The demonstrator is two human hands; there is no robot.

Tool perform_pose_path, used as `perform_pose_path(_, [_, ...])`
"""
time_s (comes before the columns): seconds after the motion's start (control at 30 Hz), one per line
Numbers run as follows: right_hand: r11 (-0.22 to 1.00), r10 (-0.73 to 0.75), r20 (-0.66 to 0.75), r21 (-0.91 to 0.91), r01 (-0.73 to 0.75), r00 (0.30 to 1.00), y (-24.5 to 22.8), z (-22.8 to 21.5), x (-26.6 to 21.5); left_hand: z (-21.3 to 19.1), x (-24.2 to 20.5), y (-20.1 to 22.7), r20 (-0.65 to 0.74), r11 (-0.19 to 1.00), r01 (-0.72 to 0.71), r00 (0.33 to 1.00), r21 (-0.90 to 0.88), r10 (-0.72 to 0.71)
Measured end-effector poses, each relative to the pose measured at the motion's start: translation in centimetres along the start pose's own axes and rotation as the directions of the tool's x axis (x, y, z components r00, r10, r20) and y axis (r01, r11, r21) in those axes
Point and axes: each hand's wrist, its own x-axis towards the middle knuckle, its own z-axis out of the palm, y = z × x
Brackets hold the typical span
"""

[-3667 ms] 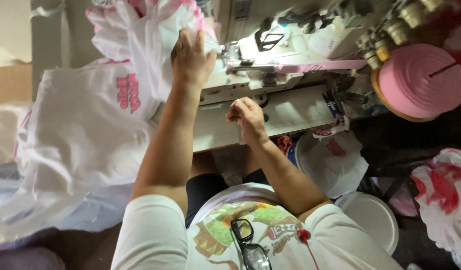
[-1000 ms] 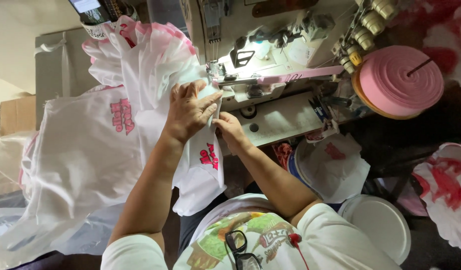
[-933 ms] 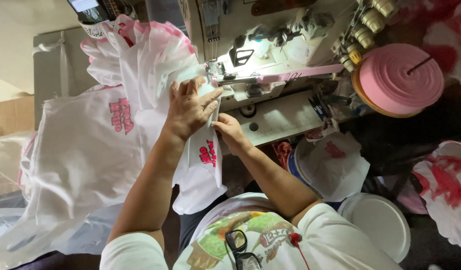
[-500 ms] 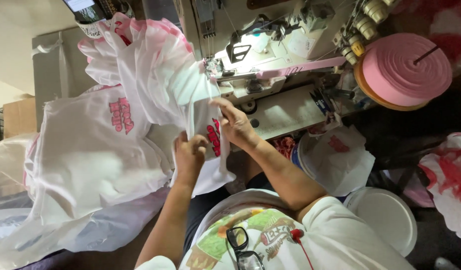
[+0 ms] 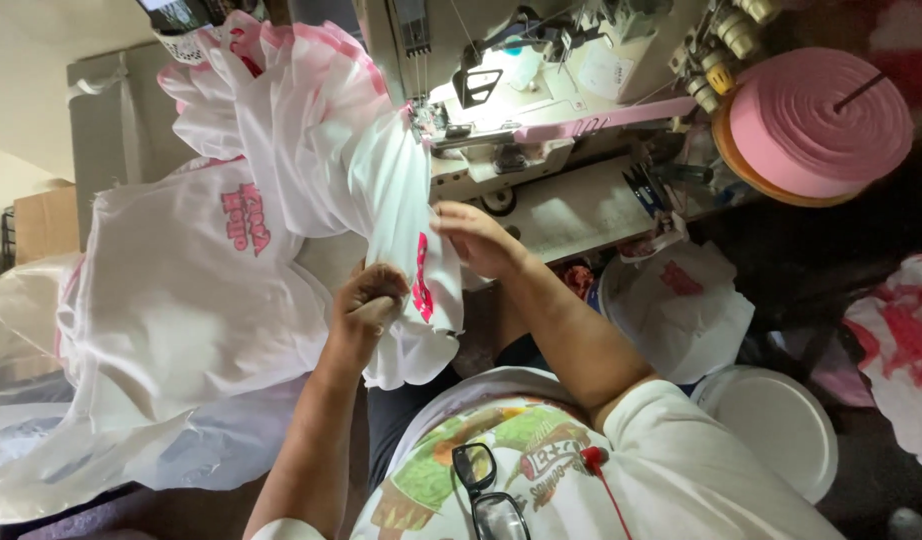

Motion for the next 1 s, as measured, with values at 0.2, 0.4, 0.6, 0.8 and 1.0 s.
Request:
perform_pose_path(0.2, [0.981,0.044,0.091,-0.192,-0.026,0.995,0.0,-3.4,-1.6,-1.5,0.0,0.5,0.024,0.938,-0.031,0.999,0.345,0.024])
perform_pose_path(0.4, [0.995,-0.079,-0.051,-0.07,0.075,0.996,-0.8,-3.9,-1.1,-2.0,4.1,0.8,0.081,0.8,-0.182,0.983,0.572,0.166])
perform_pose_path(0.6, [0.995,-0.092,-0.212,0.018,0.098,0.973,3.0,-2.2,2.8,-6.5,11.8,1.0,0.224,0.278,-0.468,0.762,0.839,0.608])
perform_pose_path(0.8, [0.988,-0.131,-0.249,0.049,0.148,0.96,3.1,1.7,2.6,1.1,11.2,2.0,0.141,0.208,-0.541,0.533,0.815,0.834])
perform_pose_path(1.0, [0.973,-0.205,-0.182,0.07,0.22,0.962,4.2,0.1,3.4,1.0,11.0,0.9,0.131,0.205,-0.407,0.659,0.89,0.741])
